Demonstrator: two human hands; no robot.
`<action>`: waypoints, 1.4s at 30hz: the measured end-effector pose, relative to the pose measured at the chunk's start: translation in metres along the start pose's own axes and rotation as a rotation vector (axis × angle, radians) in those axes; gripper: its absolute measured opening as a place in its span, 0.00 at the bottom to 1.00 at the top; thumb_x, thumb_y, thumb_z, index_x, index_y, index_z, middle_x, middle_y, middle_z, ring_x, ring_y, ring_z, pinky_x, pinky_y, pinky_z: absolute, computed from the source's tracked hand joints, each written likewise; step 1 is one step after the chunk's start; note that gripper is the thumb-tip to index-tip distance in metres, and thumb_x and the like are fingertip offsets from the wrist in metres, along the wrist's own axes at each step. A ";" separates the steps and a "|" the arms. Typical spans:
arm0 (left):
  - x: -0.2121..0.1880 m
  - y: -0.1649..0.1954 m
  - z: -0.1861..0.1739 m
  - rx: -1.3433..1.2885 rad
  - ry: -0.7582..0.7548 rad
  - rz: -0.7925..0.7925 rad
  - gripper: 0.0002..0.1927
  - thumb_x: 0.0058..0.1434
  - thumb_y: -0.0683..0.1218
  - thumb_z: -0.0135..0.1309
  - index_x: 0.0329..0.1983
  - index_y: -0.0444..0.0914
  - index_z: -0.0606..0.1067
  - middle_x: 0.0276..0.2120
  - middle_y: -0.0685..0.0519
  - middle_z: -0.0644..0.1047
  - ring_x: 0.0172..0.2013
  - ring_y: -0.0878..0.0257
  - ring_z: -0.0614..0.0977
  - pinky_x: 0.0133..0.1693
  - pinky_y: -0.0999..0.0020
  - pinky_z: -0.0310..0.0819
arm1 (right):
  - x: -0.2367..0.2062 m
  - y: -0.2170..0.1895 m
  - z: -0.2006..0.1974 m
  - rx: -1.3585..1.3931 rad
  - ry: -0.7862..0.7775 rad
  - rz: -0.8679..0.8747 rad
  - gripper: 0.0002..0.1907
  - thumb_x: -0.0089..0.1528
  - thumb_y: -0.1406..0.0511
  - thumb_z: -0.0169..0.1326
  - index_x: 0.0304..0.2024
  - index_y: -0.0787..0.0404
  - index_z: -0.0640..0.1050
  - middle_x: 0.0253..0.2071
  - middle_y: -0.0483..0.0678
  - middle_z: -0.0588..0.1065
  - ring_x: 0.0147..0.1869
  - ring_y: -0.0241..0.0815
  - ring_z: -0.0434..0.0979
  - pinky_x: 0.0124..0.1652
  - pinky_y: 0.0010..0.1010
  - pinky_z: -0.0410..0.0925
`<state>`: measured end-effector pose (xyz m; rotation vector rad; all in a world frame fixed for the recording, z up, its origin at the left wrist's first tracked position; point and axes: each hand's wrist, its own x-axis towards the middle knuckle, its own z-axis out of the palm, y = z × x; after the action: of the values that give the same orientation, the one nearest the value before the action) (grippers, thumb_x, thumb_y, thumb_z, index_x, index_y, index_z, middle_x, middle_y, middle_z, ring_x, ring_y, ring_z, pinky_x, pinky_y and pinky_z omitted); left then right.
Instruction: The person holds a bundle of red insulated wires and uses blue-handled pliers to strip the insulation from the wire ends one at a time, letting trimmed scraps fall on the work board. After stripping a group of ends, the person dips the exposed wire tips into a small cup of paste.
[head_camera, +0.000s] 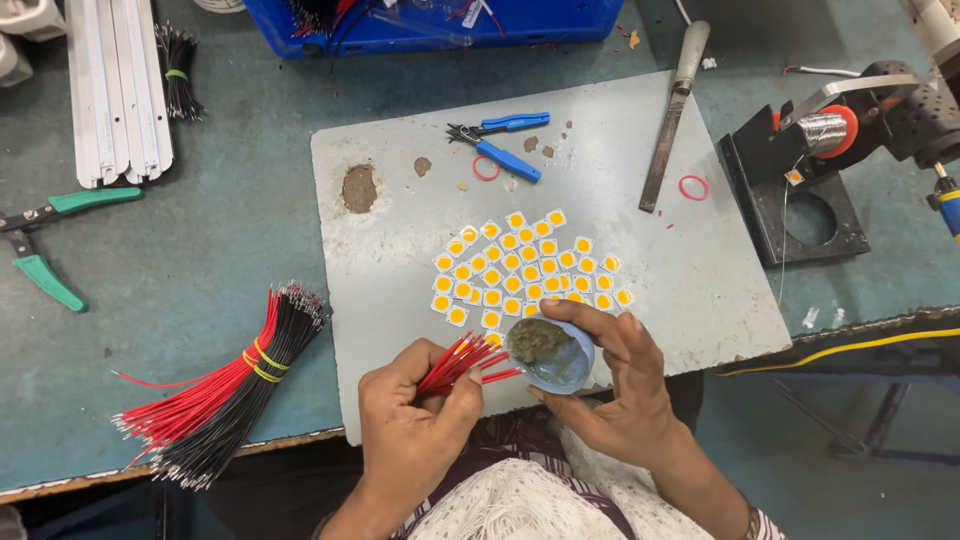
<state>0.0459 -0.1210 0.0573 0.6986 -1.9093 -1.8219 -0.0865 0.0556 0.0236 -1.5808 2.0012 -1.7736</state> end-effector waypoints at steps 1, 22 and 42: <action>-0.001 -0.001 -0.001 -0.028 -0.006 -0.011 0.06 0.58 0.38 0.60 0.27 0.31 0.76 0.16 0.63 0.68 0.17 0.80 0.60 0.18 0.77 0.48 | 0.000 0.000 0.000 0.012 0.004 0.001 0.64 0.55 0.76 0.67 0.78 0.39 0.41 0.66 0.63 0.67 0.67 0.53 0.75 0.63 0.43 0.72; -0.004 -0.020 -0.016 -0.031 -0.022 0.057 0.09 0.58 0.35 0.55 0.24 0.35 0.69 0.20 0.62 0.68 0.23 0.78 0.63 0.24 0.78 0.55 | 0.004 -0.014 0.006 0.048 -0.026 -0.024 0.63 0.56 0.75 0.68 0.78 0.36 0.41 0.65 0.60 0.70 0.69 0.52 0.75 0.65 0.44 0.72; -0.006 -0.015 -0.008 -0.035 0.002 0.056 0.11 0.59 0.36 0.57 0.24 0.35 0.68 0.18 0.64 0.67 0.20 0.80 0.60 0.21 0.78 0.51 | 0.004 -0.015 0.009 0.039 -0.041 -0.027 0.62 0.57 0.74 0.67 0.78 0.34 0.41 0.66 0.60 0.69 0.70 0.54 0.74 0.65 0.47 0.71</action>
<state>0.0563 -0.1240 0.0434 0.6285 -1.8723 -1.8155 -0.0730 0.0487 0.0341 -1.6270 1.9244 -1.7637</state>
